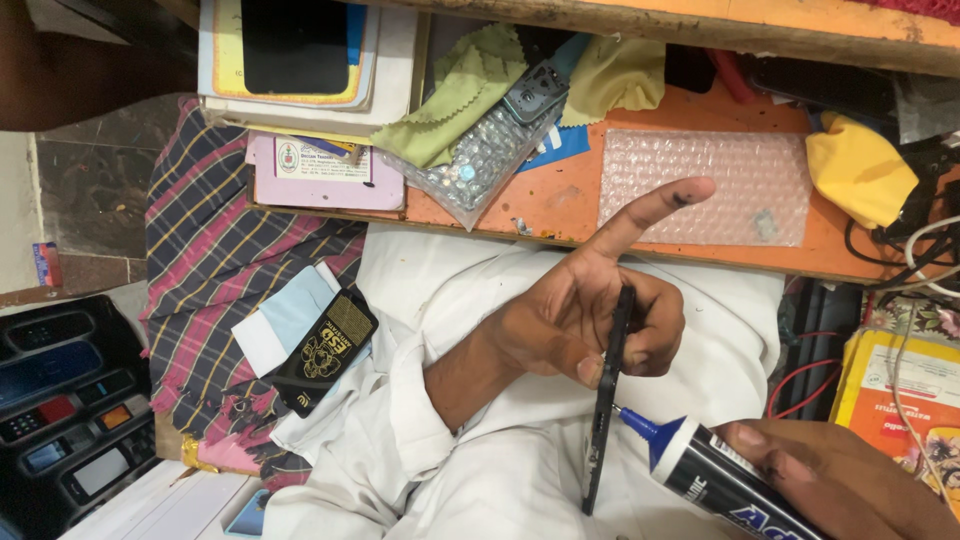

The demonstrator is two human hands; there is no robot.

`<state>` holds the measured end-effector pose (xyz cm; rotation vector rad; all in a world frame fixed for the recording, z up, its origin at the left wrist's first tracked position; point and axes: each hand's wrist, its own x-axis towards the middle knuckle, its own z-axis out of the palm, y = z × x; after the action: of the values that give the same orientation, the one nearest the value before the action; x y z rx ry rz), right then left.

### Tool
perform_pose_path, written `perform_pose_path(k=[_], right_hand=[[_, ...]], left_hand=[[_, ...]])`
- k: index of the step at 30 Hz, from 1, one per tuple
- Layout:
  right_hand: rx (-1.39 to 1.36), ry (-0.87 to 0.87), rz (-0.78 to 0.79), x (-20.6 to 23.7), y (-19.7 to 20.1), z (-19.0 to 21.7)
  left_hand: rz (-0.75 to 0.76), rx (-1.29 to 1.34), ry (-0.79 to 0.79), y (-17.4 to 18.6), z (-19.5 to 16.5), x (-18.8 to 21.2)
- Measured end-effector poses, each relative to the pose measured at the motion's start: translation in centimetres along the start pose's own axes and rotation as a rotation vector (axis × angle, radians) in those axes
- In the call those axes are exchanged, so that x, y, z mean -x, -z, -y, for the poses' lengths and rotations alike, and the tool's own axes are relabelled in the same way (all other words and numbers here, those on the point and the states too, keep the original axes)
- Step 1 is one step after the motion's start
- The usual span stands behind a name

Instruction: The person applies adhesive along the edge of a smartphone, spreads it with a finger, wipes excess with a cloth, and then moves several boxes and phone parts on the workbench to clear space.

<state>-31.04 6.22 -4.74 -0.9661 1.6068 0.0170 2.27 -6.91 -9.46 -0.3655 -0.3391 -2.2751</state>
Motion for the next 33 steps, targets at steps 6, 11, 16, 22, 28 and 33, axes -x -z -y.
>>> perform_pose_path(k=[6,11,16,22,28,33], right_hand=[[0.097,0.102,-0.033,0.4,-0.4,-0.8],[0.299,0.837,-0.086,1.2,-1.3,1.5],[0.380,1.070,-0.231,2.1,-2.6,4.5],[0.438,1.122,-0.244,2.0,-2.8,6.3],[0.438,1.134,-0.151,1.8,-2.4,6.4],[0.462,1.136,-0.220,1.8,-2.5,5.8]], left_hand=[[0.000,-0.003,0.000,0.0,-0.1,0.0],[-0.003,0.002,0.003,0.1,-0.2,0.0],[-0.004,0.000,0.000,0.1,0.0,-0.1],[-0.013,0.002,0.006,0.0,-0.1,0.0],[-0.010,-0.008,0.003,0.1,-0.1,0.0],[-0.018,-0.011,0.001,0.1,0.0,0.1]])
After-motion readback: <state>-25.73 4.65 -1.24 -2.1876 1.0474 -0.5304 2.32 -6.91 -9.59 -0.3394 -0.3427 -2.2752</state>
